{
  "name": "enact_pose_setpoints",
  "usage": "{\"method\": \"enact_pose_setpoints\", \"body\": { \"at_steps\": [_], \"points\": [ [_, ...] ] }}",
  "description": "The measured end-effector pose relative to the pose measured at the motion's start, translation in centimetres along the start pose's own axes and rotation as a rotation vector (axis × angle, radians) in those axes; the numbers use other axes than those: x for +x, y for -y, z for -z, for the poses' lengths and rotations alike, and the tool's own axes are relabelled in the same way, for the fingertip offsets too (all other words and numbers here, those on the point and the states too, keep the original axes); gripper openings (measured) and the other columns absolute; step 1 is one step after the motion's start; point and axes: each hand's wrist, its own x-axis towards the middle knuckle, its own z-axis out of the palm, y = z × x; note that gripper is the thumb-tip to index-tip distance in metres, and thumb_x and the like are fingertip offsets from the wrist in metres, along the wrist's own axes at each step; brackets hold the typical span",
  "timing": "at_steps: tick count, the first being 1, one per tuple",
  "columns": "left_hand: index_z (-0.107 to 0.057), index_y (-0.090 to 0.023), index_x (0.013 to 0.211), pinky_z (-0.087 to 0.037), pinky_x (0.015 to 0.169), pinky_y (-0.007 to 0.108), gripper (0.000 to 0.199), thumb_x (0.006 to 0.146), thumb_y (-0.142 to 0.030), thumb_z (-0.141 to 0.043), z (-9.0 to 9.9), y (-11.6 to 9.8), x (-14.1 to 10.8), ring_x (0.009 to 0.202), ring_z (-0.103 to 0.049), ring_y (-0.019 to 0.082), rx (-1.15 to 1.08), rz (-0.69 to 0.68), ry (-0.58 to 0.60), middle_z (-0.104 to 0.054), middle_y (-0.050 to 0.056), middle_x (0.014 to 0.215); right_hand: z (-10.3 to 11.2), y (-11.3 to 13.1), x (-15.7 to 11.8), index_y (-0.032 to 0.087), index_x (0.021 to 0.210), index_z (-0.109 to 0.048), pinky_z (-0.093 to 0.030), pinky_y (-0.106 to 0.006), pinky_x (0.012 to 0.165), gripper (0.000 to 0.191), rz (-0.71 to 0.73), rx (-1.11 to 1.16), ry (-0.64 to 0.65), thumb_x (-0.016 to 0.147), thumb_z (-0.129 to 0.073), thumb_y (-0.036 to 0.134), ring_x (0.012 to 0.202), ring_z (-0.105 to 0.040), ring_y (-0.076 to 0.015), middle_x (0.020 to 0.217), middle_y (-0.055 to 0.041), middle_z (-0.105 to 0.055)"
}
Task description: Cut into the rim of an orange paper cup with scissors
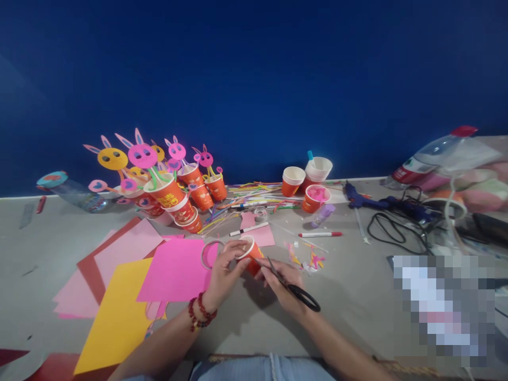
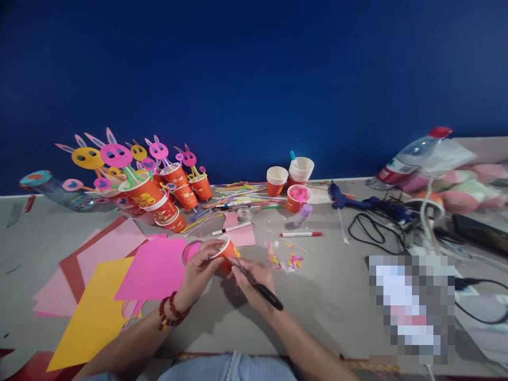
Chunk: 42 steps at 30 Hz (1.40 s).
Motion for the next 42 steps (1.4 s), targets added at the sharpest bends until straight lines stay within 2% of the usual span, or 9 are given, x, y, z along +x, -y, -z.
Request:
{"method": "enact_pose_setpoints", "body": {
  "at_steps": [11, 17, 24, 30, 33, 35, 38, 40, 42],
  "points": [
    [-0.07, -0.021, 0.095, -0.049, 0.099, 0.045, 0.012, 0.094, -0.03, -0.062, -0.1, 0.4, -0.2, 0.113, -0.063, 0.025, 0.05, -0.04, -0.006, -0.07, 0.011, 0.113, 0.1, 0.5, 0.2, 0.022, 0.086, -0.077, -0.051, -0.026, 0.05, 0.029, 0.03, -0.063, -0.015, 0.091, -0.054, 0.038, 0.047, -0.06, -0.0142, 0.066, -0.0017, -0.073],
    [-0.068, -0.023, 0.094, -0.035, 0.112, 0.055, 0.008, 0.094, -0.027, -0.061, 0.0, 0.0, -0.2, 0.11, -0.064, 0.024, 0.195, -0.101, 0.0, -0.073, 0.008, 0.106, -0.1, -0.2, 0.1, 0.022, 0.09, -0.077, -0.05, -0.026, 0.052, 0.031, -0.003, -0.06, -0.021, 0.092, -0.055, 0.043, 0.05, -0.062, -0.015, 0.069, -0.0029, -0.074],
    [-0.067, -0.025, 0.09, -0.02, 0.118, 0.059, 0.013, 0.095, -0.02, -0.057, 0.5, -1.9, 0.1, 0.111, -0.064, 0.023, 0.482, -0.286, 0.006, -0.076, 0.001, 0.095, -0.2, 0.3, 0.1, 0.021, 0.086, -0.074, -0.05, -0.027, 0.053, 0.034, -0.138, 0.284, -0.013, 0.087, -0.063, 0.054, 0.052, -0.061, -0.0156, 0.066, -0.0028, -0.074],
    [-0.068, -0.024, 0.093, -0.007, 0.12, 0.062, 0.019, 0.093, -0.011, -0.055, 0.7, -3.9, 0.6, 0.11, -0.066, 0.024, 0.621, -0.427, -0.035, -0.077, 0.0, 0.088, -0.6, 0.9, 0.1, 0.019, 0.082, -0.073, -0.052, -0.026, 0.058, 0.032, -0.194, 0.416, -0.025, 0.089, -0.061, 0.048, 0.056, -0.062, -0.0154, 0.067, -0.0034, -0.074],
    [-0.067, -0.025, 0.094, -0.009, 0.12, 0.061, 0.017, 0.092, -0.012, -0.055, 0.8, -3.8, 0.6, 0.11, -0.066, 0.024, 0.618, -0.386, -0.008, -0.077, 0.001, 0.091, 0.0, 0.8, 0.4, 0.021, 0.085, -0.074, -0.055, -0.03, 0.064, 0.031, -0.101, 0.262, 0.012, 0.093, -0.057, 0.045, 0.061, -0.066, -0.0176, 0.07, -0.0031, -0.074],
    [-0.066, -0.025, 0.094, -0.016, 0.119, 0.06, 0.014, 0.093, -0.016, -0.056, 0.9, -3.3, 0.6, 0.109, -0.066, 0.024, 0.571, -0.301, 0.03, -0.076, 0.003, 0.097, 0.7, 0.8, 0.9, 0.024, 0.085, -0.076, -0.056, -0.038, 0.082, 0.027, 0.08, 0.05, 0.061, 0.094, -0.057, 0.042, 0.069, -0.069, -0.0197, 0.07, -0.0019, -0.074],
    [-0.065, -0.025, 0.095, -0.025, 0.117, 0.055, 0.008, 0.094, -0.022, -0.057, 1.0, -2.7, 0.7, 0.105, -0.067, 0.022, 0.444, -0.176, 0.081, -0.075, 0.004, 0.105, 1.9, 0.7, 1.7, 0.029, 0.088, -0.078, -0.049, -0.046, 0.102, 0.02, 0.358, -0.175, 0.104, 0.092, -0.06, 0.037, 0.065, -0.067, -0.0185, 0.063, 0.0022, -0.07],
    [-0.065, -0.025, 0.097, -0.026, 0.117, 0.054, 0.009, 0.094, -0.022, -0.057, 1.0, -2.7, 0.7, 0.105, -0.067, 0.022, 0.437, -0.18, 0.091, -0.075, 0.004, 0.106, 2.1, 0.7, 1.9, 0.03, 0.089, -0.077, -0.049, -0.047, 0.103, 0.019, 0.41, -0.218, 0.09, 0.092, -0.06, 0.037, 0.063, -0.067, -0.0185, 0.062, 0.0026, -0.069],
    [-0.066, -0.025, 0.098, -0.019, 0.119, 0.057, 0.013, 0.093, -0.017, -0.056, 1.0, -3.0, 0.7, 0.106, -0.066, 0.023, 0.527, -0.256, 0.08, -0.075, 0.004, 0.103, 1.9, 0.7, 1.8, 0.028, 0.084, -0.077, -0.051, -0.045, 0.099, 0.024, 0.332, -0.195, 0.083, 0.093, -0.058, 0.039, 0.069, -0.069, -0.02, 0.067, 0.0001, -0.072]
  ]
}}
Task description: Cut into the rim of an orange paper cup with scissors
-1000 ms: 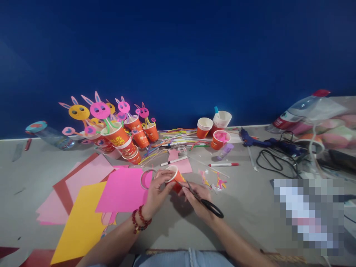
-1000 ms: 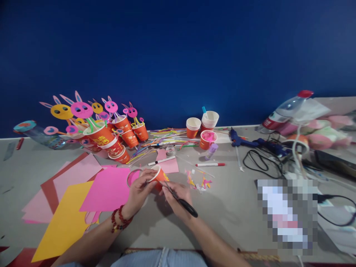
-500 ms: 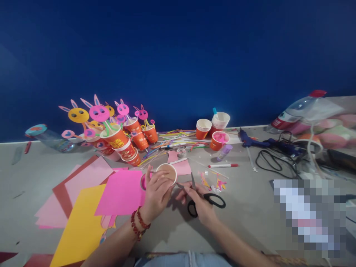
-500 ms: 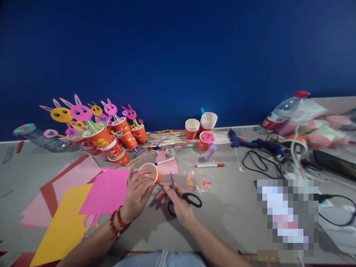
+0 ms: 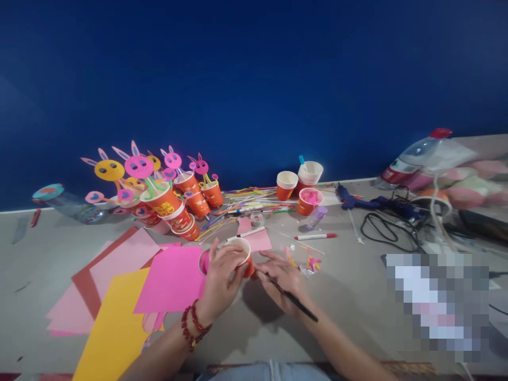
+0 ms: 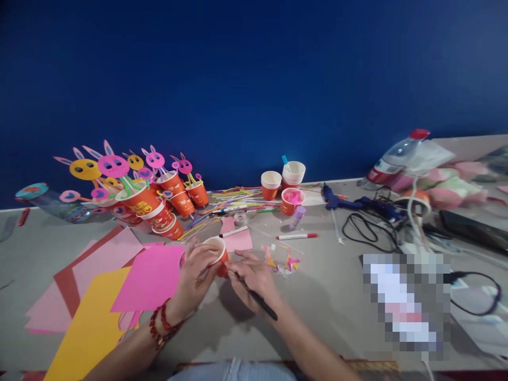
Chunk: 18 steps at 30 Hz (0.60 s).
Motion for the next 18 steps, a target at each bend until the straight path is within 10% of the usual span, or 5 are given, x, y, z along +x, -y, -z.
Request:
{"method": "enact_pose_setpoints", "body": {
  "at_steps": [8, 18],
  "points": [
    [-0.065, -0.022, 0.103, -0.01, 0.118, 0.063, 0.026, 0.087, -0.006, -0.053, 0.9, -1.1, 0.1, 0.113, -0.064, 0.027, 0.22, -0.182, -0.027, -0.077, 0.005, 0.097, -2.6, 1.3, -1.0, 0.02, 0.08, -0.071, -0.051, -0.027, 0.057, 0.035, -0.549, 0.628, -0.13, 0.09, -0.057, 0.05, 0.056, -0.063, -0.0159, 0.066, -0.0032, -0.073],
    [-0.066, -0.025, 0.097, -0.028, 0.117, 0.054, 0.016, 0.094, -0.018, -0.053, 0.9, -0.2, 0.6, 0.101, -0.068, 0.022, -0.028, 0.051, 0.071, -0.075, 0.004, 0.102, 0.3, 0.9, 0.6, 0.029, 0.072, -0.072, -0.051, -0.041, 0.097, 0.033, -0.079, 0.009, 0.063, 0.094, -0.054, 0.047, 0.066, -0.066, -0.0185, 0.062, 0.0023, -0.07]
  ]
}}
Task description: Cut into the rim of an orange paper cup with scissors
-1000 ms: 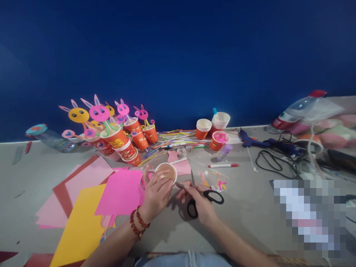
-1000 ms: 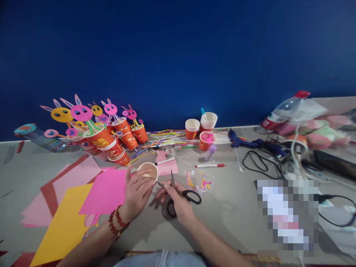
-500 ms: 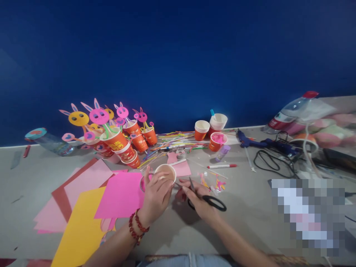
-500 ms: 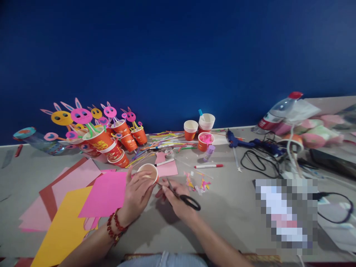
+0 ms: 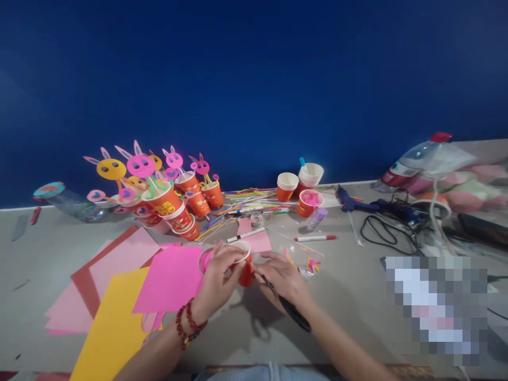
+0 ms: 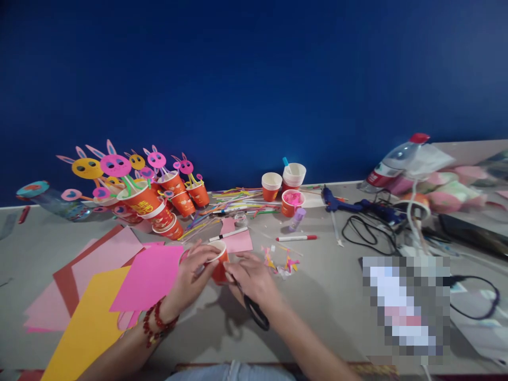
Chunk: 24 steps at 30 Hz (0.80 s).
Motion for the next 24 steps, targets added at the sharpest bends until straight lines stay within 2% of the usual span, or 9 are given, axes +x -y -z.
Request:
{"method": "enact_pose_setpoints", "body": {
  "at_steps": [4, 7, 9, 11, 13, 15, 18, 21, 24],
  "points": [
    [-0.068, -0.027, 0.106, -0.01, 0.121, 0.061, 0.026, 0.091, -0.011, -0.054, 0.6, -0.7, 0.4, 0.111, -0.066, 0.025, 0.187, -0.186, -0.029, -0.077, 0.003, 0.098, -1.4, 1.2, -1.0, 0.022, 0.084, -0.07, -0.055, -0.03, 0.064, 0.035, -0.297, 0.334, -0.118, 0.094, -0.052, 0.05, 0.062, -0.067, -0.0184, 0.074, -0.0041, -0.075],
    [-0.068, -0.027, 0.103, -0.009, 0.121, 0.06, 0.024, 0.091, -0.012, -0.053, 1.1, -1.1, 1.0, 0.109, -0.067, 0.025, 0.177, -0.202, -0.044, -0.078, 0.002, 0.098, -1.8, 1.8, -1.1, 0.021, 0.079, -0.065, -0.053, -0.028, 0.058, 0.037, -0.42, 0.525, -0.189, 0.094, -0.049, 0.05, 0.059, -0.065, -0.0177, 0.072, -0.0048, -0.074],
    [-0.067, -0.025, 0.095, -0.019, 0.12, 0.056, 0.017, 0.093, -0.016, -0.053, 1.2, -1.2, 1.4, 0.102, -0.069, 0.023, 0.077, -0.107, -0.044, -0.077, 0.003, 0.096, -1.1, 2.2, -0.7, 0.021, 0.08, -0.066, -0.053, -0.028, 0.062, 0.035, -0.348, 0.426, -0.139, 0.096, -0.048, 0.047, 0.061, -0.066, -0.0173, 0.073, -0.0041, -0.074],
    [-0.066, -0.024, 0.091, -0.029, 0.116, 0.052, 0.014, 0.094, -0.02, -0.053, 1.2, -1.3, 1.6, 0.096, -0.07, 0.022, -0.007, -0.008, -0.026, -0.076, 0.003, 0.096, 0.2, 2.6, 0.0, 0.023, 0.084, -0.069, -0.054, -0.031, 0.072, 0.029, -0.161, 0.174, -0.032, 0.095, -0.05, 0.04, 0.07, -0.068, -0.0186, 0.079, -0.004, -0.075],
    [-0.067, -0.024, 0.092, -0.029, 0.116, 0.053, 0.014, 0.094, -0.02, -0.053, 1.1, -1.4, 1.6, 0.094, -0.07, 0.022, 0.017, -0.002, 0.001, -0.076, 0.003, 0.095, 1.4, 2.9, 0.6, 0.024, 0.086, -0.072, -0.051, -0.036, 0.086, 0.019, 0.031, -0.074, 0.034, 0.091, -0.056, 0.035, 0.083, -0.069, -0.0218, 0.085, -0.005, -0.076],
    [-0.067, -0.024, 0.097, -0.019, 0.119, 0.058, 0.017, 0.093, -0.015, -0.053, 0.9, -1.6, 1.4, 0.1, -0.068, 0.024, 0.135, -0.088, 0.0, -0.076, 0.004, 0.095, 1.8, 3.0, 0.9, 0.024, 0.084, -0.072, -0.05, -0.038, 0.09, 0.016, 0.086, -0.151, 0.043, 0.089, -0.059, 0.033, 0.085, -0.069, -0.0227, 0.084, -0.0053, -0.076],
    [-0.066, -0.024, 0.102, -0.011, 0.119, 0.061, 0.023, 0.091, -0.01, -0.052, 0.8, -1.7, 1.1, 0.106, -0.066, 0.025, 0.236, -0.179, -0.078, -0.076, 0.004, 0.097, 0.6, 2.7, 0.5, 0.023, 0.08, -0.069, -0.053, -0.031, 0.073, 0.028, -0.13, 0.104, -0.013, 0.094, -0.053, 0.04, 0.069, -0.067, -0.0183, 0.077, -0.0043, -0.075],
    [-0.063, -0.024, 0.097, -0.024, 0.117, 0.055, 0.016, 0.094, -0.014, -0.051, 0.7, -1.7, 1.2, 0.097, -0.067, 0.022, 0.119, -0.121, -0.12, -0.074, 0.003, 0.093, -1.0, 2.4, -0.1, 0.021, 0.079, -0.064, -0.05, -0.026, 0.059, 0.035, -0.385, 0.516, -0.141, 0.094, -0.049, 0.048, 0.058, -0.063, -0.0159, 0.07, -0.0038, -0.073],
    [-0.062, -0.024, 0.092, -0.036, 0.111, 0.048, 0.012, 0.095, -0.019, -0.051, 0.9, -1.7, 1.4, 0.088, -0.066, 0.02, -0.01, -0.025, -0.07, -0.072, 0.002, 0.09, -1.2, 2.4, -0.2, 0.021, 0.079, -0.064, -0.05, -0.026, 0.058, 0.034, -0.379, 0.542, -0.123, 0.093, -0.05, 0.049, 0.057, -0.062, -0.0161, 0.07, -0.0032, -0.073]
  ]
}}
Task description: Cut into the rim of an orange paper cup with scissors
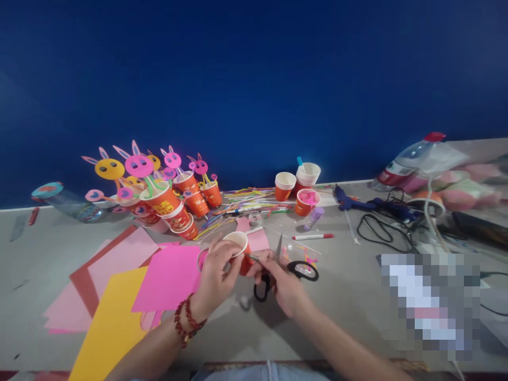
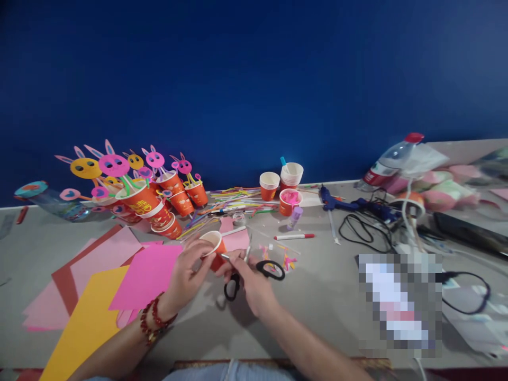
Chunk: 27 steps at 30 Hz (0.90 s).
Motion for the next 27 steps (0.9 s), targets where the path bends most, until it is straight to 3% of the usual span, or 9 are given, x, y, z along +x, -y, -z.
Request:
{"method": "enact_pose_setpoints", "body": {
  "at_steps": [4, 7, 10, 12, 16, 19, 22, 27],
  "points": [
    [-0.064, -0.023, 0.091, -0.032, 0.112, 0.052, 0.018, 0.096, -0.017, -0.048, 0.3, 0.0, 0.1, 0.088, -0.065, 0.021, 0.08, -0.021, 0.108, -0.071, 0.003, 0.087, 1.4, 0.9, 0.8, 0.024, 0.082, -0.07, -0.052, -0.035, 0.082, 0.02, 0.353, -0.558, 0.156, 0.092, -0.054, 0.033, 0.071, -0.066, -0.0193, 0.076, -0.0025, -0.072],
    [-0.066, -0.022, 0.09, -0.032, 0.112, 0.052, 0.018, 0.095, -0.018, -0.049, 0.2, 0.5, 0.0, 0.088, -0.065, 0.022, 0.092, -0.012, 0.123, -0.072, 0.004, 0.088, 2.2, 0.8, 1.7, 0.027, 0.083, -0.071, -0.048, -0.041, 0.097, 0.017, 0.557, -0.762, 0.209, 0.088, -0.055, 0.024, 0.063, -0.062, -0.0177, 0.064, 0.0021, -0.066],
    [-0.065, -0.023, 0.084, -0.045, 0.102, 0.044, 0.019, 0.096, -0.025, -0.051, 0.1, 1.2, -0.1, 0.081, -0.066, 0.021, -0.037, 0.081, 0.156, -0.072, 0.002, 0.081, 2.2, 0.2, 1.7, 0.027, 0.084, -0.071, -0.052, -0.036, 0.087, 0.016, 0.537, -0.728, 0.234, 0.089, -0.056, 0.029, 0.062, -0.061, -0.0175, 0.063, 0.0019, -0.065],
    [-0.064, -0.023, 0.081, -0.047, 0.099, 0.041, 0.021, 0.096, -0.027, -0.051, 0.1, 1.3, -0.1, 0.077, -0.066, 0.02, -0.078, 0.107, 0.152, -0.071, 0.001, 0.078, 1.7, -0.1, 1.2, 0.025, 0.084, -0.071, -0.053, -0.032, 0.075, 0.021, 0.415, -0.598, 0.191, 0.091, -0.054, 0.036, 0.066, -0.063, -0.0176, 0.071, -0.0011, -0.069],
    [-0.066, -0.023, 0.098, -0.027, 0.116, 0.053, 0.017, 0.093, -0.014, -0.052, 0.1, 0.4, -0.4, 0.095, -0.067, 0.022, 0.148, -0.084, 0.001, -0.075, 0.003, 0.092, 0.1, -0.2, -0.1, 0.021, 0.079, -0.065, -0.049, -0.025, 0.058, 0.035, 0.043, -0.135, 0.009, 0.094, -0.049, 0.048, 0.06, -0.062, -0.0155, 0.072, -0.0039, -0.072],
    [-0.066, -0.024, 0.109, -0.014, 0.119, 0.059, 0.026, 0.091, -0.009, -0.053, 0.1, -0.2, -0.7, 0.101, -0.067, 0.024, 0.293, -0.218, -0.057, -0.077, 0.003, 0.097, -0.7, 0.0, -0.4, 0.02, 0.073, -0.06, -0.049, -0.025, 0.057, 0.034, -0.093, 0.088, -0.091, 0.089, -0.055, 0.051, 0.057, -0.06, -0.0149, 0.068, -0.0046, -0.072],
    [-0.067, -0.023, 0.103, -0.02, 0.119, 0.057, 0.021, 0.092, -0.011, -0.053, 0.2, -0.2, -0.5, 0.098, -0.068, 0.022, 0.241, -0.191, -0.056, -0.076, 0.003, 0.094, -0.3, 0.7, -0.3, 0.02, 0.073, -0.061, -0.049, -0.025, 0.06, 0.035, -0.039, -0.028, -0.013, 0.092, -0.052, 0.048, 0.058, -0.061, -0.015, 0.069, -0.0042, -0.072],
    [-0.066, -0.023, 0.085, -0.037, 0.111, 0.047, 0.017, 0.095, -0.02, -0.053, 0.7, 0.3, 0.1, 0.085, -0.067, 0.017, -0.028, 0.058, 0.104, -0.073, -0.001, 0.084, 1.6, 2.5, 0.5, 0.023, 0.085, -0.067, -0.048, -0.03, 0.072, 0.025, 0.389, -0.705, 0.244, 0.097, -0.046, 0.031, 0.073, -0.066, -0.0191, 0.077, -0.0037, -0.071]
  ]
}}
